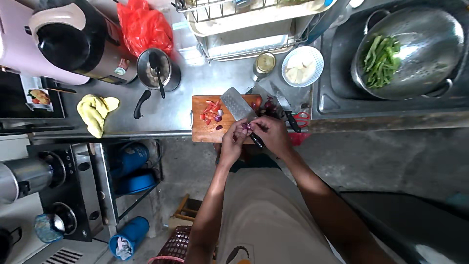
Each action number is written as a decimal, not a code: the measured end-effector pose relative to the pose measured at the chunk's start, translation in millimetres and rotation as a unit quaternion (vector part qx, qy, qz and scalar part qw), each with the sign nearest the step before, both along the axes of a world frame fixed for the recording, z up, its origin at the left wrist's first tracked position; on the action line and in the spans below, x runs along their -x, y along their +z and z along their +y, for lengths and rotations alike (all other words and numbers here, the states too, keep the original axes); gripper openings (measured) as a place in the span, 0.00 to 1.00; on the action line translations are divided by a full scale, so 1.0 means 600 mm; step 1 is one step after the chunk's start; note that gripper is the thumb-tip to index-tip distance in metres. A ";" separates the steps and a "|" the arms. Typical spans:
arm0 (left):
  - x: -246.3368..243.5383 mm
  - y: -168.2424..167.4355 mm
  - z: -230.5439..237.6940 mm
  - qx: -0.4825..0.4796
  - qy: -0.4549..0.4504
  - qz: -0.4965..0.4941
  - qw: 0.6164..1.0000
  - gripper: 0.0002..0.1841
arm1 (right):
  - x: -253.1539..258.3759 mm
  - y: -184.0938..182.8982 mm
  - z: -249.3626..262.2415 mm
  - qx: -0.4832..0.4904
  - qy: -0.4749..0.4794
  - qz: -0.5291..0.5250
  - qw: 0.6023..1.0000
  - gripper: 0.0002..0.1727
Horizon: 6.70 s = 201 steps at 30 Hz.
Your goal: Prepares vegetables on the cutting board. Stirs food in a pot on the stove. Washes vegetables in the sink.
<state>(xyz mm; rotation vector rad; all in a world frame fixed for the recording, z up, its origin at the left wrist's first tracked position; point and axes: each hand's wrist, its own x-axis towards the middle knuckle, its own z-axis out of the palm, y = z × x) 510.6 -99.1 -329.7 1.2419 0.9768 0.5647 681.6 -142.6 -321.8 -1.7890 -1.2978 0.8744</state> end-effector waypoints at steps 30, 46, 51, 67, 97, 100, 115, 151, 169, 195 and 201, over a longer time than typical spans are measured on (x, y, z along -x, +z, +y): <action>0.008 -0.033 0.005 0.069 0.028 -0.067 0.995 0.17 | -0.106 -0.130 -0.025 0.181 -0.155 -0.150 0.959 0.14; 0.001 -0.051 0.004 0.045 0.053 -0.020 0.997 0.17 | -0.105 -0.140 -0.018 0.162 -0.137 -0.176 0.961 0.17; 0.000 -0.049 0.005 0.080 0.028 -0.020 0.996 0.20 | -0.106 -0.136 -0.018 0.152 -0.120 -0.162 0.968 0.15; -0.019 -0.092 -0.015 -0.010 0.001 0.111 0.994 0.11 | -0.030 -0.113 -0.022 0.124 -0.085 0.138 0.979 0.18; -0.250 -0.201 0.102 -0.385 -0.339 0.339 0.789 0.22 | 0.070 -0.188 -0.069 0.228 0.053 -0.204 0.951 0.17; -0.277 -0.208 0.097 -0.380 -0.367 0.366 0.766 0.22 | 0.062 -0.177 -0.072 0.234 0.043 -0.148 0.960 0.21; -0.083 -0.079 0.067 -0.245 -0.024 0.149 0.958 0.25 | 0.014 -0.160 -0.108 0.266 -0.056 -0.035 0.962 0.27; -0.031 -0.229 0.010 -0.220 -0.019 0.161 0.962 0.20 | 0.035 -0.091 -0.025 0.291 -0.041 -0.043 0.955 0.25; -0.035 -0.265 0.016 -0.244 -0.025 0.165 0.955 0.19 | 0.052 -0.080 0.000 0.331 -0.016 -0.068 0.941 0.21; -0.035 -0.276 0.020 -0.281 -0.024 0.167 0.945 0.20 | 0.051 -0.133 0.028 0.375 -0.021 -0.068 0.924 0.21; -0.025 -0.263 0.021 -0.302 -0.049 0.193 0.932 0.15 | 0.047 -0.134 0.026 0.350 -0.017 -0.074 0.934 0.20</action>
